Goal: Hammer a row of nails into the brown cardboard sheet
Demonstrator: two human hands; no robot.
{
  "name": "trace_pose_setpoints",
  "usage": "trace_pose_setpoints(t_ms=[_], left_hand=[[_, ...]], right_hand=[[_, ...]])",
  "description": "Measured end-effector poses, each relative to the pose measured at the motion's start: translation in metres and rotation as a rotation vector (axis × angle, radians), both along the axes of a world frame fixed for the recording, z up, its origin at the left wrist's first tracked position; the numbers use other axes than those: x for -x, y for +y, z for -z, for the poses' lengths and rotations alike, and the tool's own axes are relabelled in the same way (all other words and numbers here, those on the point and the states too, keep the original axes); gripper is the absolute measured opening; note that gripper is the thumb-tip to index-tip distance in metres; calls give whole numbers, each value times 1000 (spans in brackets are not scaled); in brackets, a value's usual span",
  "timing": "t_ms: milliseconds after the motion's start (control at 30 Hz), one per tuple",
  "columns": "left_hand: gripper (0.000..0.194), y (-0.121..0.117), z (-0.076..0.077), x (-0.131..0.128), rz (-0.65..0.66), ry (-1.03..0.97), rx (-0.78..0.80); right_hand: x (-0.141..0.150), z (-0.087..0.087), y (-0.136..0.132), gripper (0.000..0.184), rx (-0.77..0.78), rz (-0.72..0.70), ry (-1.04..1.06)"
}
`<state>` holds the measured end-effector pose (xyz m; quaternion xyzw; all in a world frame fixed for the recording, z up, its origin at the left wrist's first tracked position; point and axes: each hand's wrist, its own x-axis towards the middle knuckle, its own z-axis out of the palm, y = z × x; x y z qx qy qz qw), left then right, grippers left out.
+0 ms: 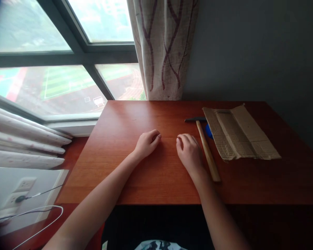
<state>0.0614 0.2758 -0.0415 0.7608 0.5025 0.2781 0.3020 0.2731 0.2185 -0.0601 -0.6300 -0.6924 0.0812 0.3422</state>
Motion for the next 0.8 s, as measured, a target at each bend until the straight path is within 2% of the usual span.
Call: trace_pose_setpoints(t_ms=[167, 300, 600, 800], left_hand=[[19, -3, 5, -3, 55, 93, -42], [19, -2, 9, -4, 75, 116, -66], [21, 1, 15, -1, 77, 130, -93], [21, 1, 13, -2, 86, 138, -99]], right_hand=[[-37, 4, -65, 30, -53, 106, -168], [-60, 10, -85, 38, 5, 196, -256], [-75, 14, -56, 44, 161, 272, -285], [-80, 20, -35, 38, 246, 350, -301]])
